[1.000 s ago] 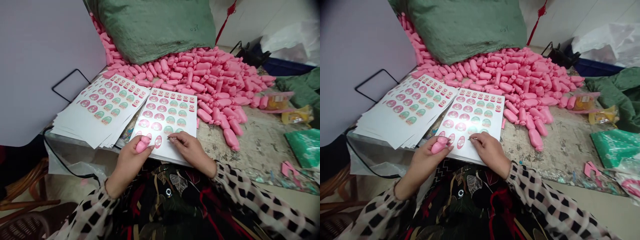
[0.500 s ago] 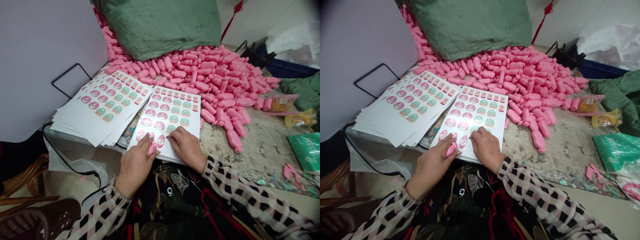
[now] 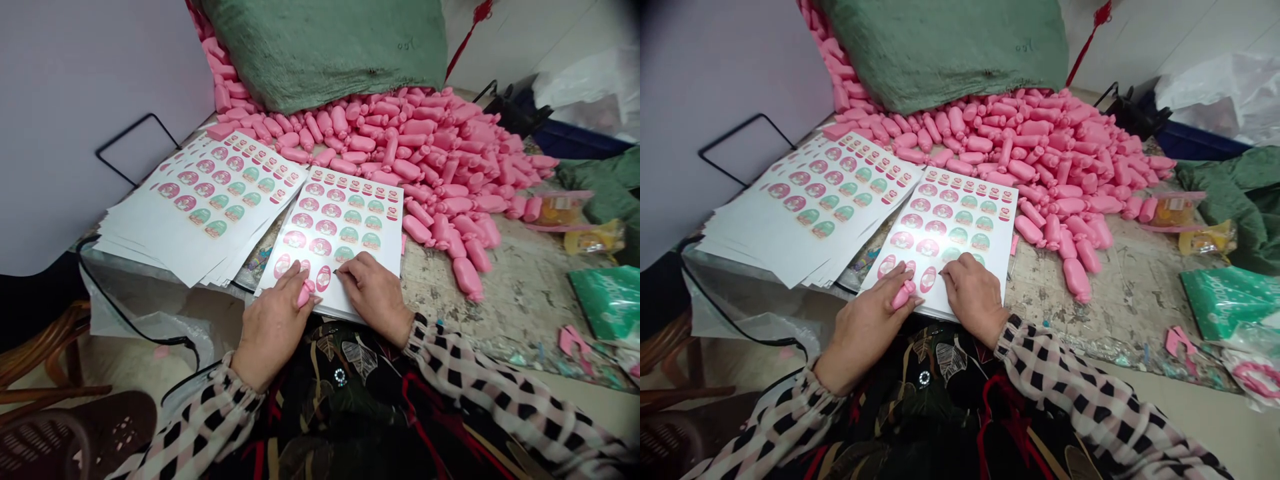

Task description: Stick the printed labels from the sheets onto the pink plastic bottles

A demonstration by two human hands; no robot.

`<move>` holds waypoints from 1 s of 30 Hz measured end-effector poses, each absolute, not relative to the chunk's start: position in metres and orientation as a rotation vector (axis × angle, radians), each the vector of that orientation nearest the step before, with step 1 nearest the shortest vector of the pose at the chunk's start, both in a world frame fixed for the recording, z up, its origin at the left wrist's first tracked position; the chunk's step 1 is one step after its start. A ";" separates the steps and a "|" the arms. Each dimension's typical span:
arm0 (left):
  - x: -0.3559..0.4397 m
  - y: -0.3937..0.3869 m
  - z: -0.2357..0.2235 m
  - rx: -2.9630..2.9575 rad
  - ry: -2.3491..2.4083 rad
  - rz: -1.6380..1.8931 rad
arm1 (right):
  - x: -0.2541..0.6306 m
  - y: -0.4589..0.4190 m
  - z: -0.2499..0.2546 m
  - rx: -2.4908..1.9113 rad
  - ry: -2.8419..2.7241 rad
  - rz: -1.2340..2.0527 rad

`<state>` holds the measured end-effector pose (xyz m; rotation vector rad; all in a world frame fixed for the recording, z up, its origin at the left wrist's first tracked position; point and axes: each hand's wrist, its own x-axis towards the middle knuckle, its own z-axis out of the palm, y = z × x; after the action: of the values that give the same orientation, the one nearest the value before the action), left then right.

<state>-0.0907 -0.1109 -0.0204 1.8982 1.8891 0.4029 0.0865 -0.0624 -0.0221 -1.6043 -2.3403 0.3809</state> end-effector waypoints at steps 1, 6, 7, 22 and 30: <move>-0.091 -0.111 -0.021 1.895 1.885 0.404 | 0.086 -0.061 -0.020 -1.604 -2.373 0.359; -0.091 -0.111 -0.022 1.905 1.873 0.414 | 0.086 -0.058 -0.015 -1.603 -2.431 0.381; -0.091 -0.111 -0.023 1.906 1.872 0.414 | 0.087 -0.058 -0.016 -1.597 -2.424 0.413; -0.091 -0.111 -0.027 1.956 1.876 0.423 | 0.072 -0.072 -0.031 -1.738 -2.042 0.533; -0.092 -0.111 -0.027 1.965 1.889 0.413 | 0.068 -0.066 -0.032 -1.819 -1.961 0.565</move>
<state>-0.0922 -0.1110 -0.0271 1.9649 1.8892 0.4135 0.0682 -0.0659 -0.0317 -1.8193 -1.9612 0.5648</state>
